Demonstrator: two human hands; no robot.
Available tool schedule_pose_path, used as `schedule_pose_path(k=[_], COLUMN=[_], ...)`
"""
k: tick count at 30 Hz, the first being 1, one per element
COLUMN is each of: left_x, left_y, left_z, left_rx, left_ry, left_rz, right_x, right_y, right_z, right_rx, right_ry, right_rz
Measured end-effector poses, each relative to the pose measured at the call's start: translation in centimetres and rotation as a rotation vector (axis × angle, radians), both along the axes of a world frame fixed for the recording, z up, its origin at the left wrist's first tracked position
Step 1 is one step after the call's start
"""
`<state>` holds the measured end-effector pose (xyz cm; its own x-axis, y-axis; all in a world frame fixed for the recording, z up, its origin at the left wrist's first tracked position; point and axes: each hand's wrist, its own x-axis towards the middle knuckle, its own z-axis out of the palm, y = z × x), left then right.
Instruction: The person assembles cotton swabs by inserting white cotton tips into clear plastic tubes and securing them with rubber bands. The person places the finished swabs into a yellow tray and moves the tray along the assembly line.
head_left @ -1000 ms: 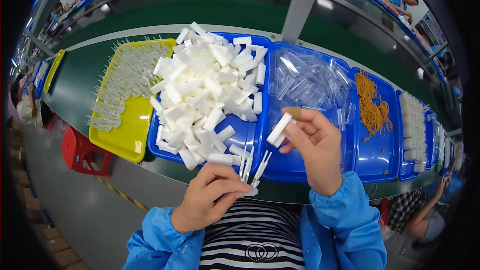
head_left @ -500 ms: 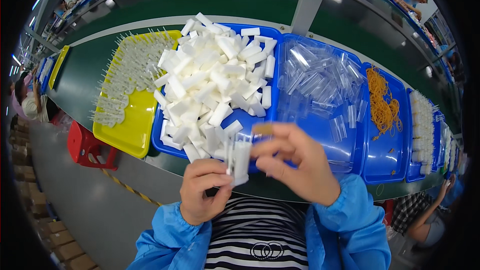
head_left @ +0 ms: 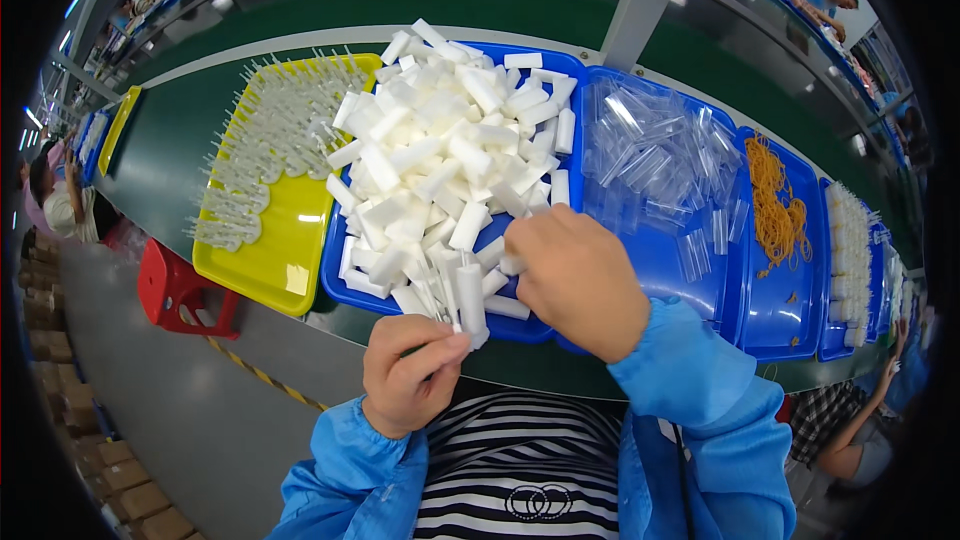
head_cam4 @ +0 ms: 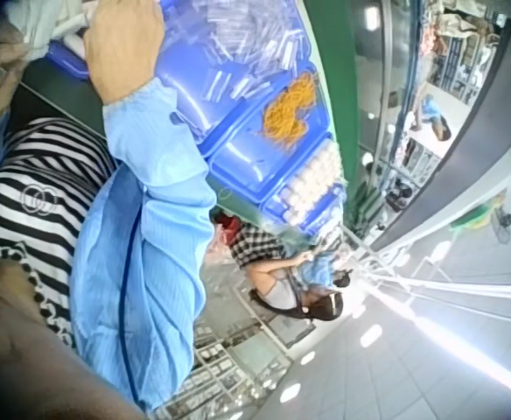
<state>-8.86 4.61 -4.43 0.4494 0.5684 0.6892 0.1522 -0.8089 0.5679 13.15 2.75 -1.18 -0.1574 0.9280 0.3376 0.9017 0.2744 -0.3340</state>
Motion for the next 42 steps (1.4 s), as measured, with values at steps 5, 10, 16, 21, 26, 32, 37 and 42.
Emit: schedule_pose_path(k=[5, 10, 16, 21, 26, 32, 37, 42], left_x=[1.1, 1.9, 2.7, 3.0, 3.4, 3.2, 2.9, 3.5], left_y=[0.5, -0.7, -1.3, -1.5, -2.0, -2.2, -2.4, -2.8], left_z=[1.7, 2.4, 2.3, 2.3, 1.3, 0.9, 0.9, 0.2], left_rx=[0.115, 0.14, 0.113, 0.105, -0.055, -0.218, -0.402, -0.538], left_ry=[0.087, 0.17, 0.194, 0.201, 0.003, -0.051, -0.145, -0.261], left_rz=[-0.218, -0.28, -0.285, -0.279, -0.16, -0.213, -0.22, -0.259], right_x=[0.7, 1.4, 2.5, 3.0, 1.4, 1.1, 3.4, 4.3], right_y=[-1.5, -3.3, -4.3, -4.8, -5.6, -5.6, -5.5, -6.1], right_z=[3.6, 3.6, 2.3, 2.1, 1.3, 2.0, 2.1, 2.1], right_rx=[-0.359, -0.438, -0.38, -0.29, -0.101, -0.161, -0.153, -0.211], right_ry=[1.239, 1.394, 1.435, 1.085, 1.008, 1.133, 0.983, 0.902], right_rz=[-0.274, -0.236, -0.26, -0.111, -0.071, -0.008, 0.075, 0.125])
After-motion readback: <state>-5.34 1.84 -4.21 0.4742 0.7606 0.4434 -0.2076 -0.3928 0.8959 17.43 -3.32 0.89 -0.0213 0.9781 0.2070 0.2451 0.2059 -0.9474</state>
